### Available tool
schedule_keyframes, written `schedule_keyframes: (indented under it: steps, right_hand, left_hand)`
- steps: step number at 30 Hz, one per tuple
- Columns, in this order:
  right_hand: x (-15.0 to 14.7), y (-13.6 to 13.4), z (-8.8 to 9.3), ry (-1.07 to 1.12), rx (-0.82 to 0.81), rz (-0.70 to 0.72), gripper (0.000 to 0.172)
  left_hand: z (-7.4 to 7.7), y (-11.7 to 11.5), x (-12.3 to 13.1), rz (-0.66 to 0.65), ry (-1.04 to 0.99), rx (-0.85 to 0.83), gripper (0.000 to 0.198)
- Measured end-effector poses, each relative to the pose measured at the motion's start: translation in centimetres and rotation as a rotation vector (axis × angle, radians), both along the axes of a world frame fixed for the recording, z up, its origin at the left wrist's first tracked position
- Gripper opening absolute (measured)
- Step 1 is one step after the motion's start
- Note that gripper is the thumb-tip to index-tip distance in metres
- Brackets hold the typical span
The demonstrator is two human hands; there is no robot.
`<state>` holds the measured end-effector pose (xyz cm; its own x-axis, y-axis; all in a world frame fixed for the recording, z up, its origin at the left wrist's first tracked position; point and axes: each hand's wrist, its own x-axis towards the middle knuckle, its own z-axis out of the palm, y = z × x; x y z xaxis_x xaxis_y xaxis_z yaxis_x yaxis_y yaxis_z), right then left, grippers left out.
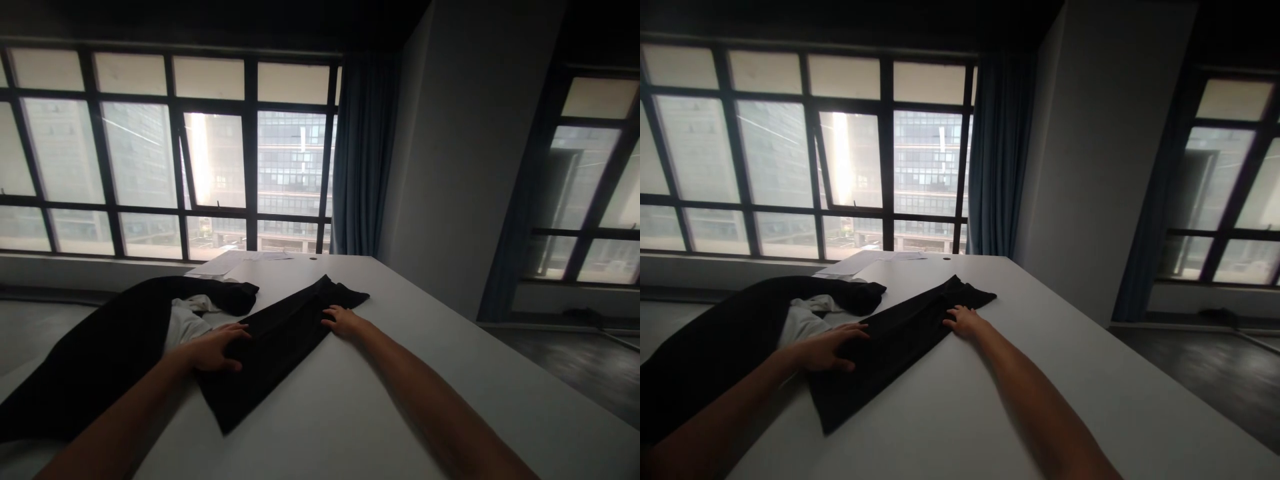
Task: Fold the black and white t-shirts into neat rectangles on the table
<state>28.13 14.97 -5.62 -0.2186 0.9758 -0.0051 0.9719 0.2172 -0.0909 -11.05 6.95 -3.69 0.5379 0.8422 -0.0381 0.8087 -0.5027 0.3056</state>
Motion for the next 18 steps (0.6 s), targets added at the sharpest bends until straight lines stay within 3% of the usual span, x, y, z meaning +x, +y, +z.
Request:
schedule_keyframes:
  steps: [3, 5, 7, 10, 13, 16, 18]
  right_hand:
    - [-0.1, 0.8, 0.2, -0.121, 0.208, -0.205, 0.050]
    - [-0.4, 0.5, 0.3, -0.168, 0.263, -0.285, 0.042]
    - [-1.1, -0.4, 0.3, -0.146, 0.221, -0.231, 0.037]
    - [-1.8, -2.6, 0.1, -0.047, 0.157, -0.038, 0.039]
    - [-0.9, -4.7, -0.1, 0.013, 0.109, 0.108, 0.042]
    - [1.4, -6.3, 0.1, -0.043, 0.116, 0.096, 0.040]
    - [3.1, -7.2, 0.5, -0.088, 0.137, 0.048, 0.039]
  left_hand:
    - [0.0, -0.8, 1.4, 0.021, -0.017, -0.016, 0.073]
    - [0.0, -1.4, 2.9, 0.009, -0.040, -0.010, 0.069]
    - [0.1, -2.1, 4.4, -0.033, -0.082, 0.012, 0.064]
    - [0.4, -3.1, 6.2, -0.137, -0.174, 0.030, 0.054]
    - [0.8, -4.0, 7.4, -0.236, -0.244, -0.029, 0.044]
    - [1.0, -4.4, 8.4, -0.308, -0.250, -0.090, 0.037]
    - [0.9, -4.2, 9.3, -0.329, -0.208, -0.021, 0.033]
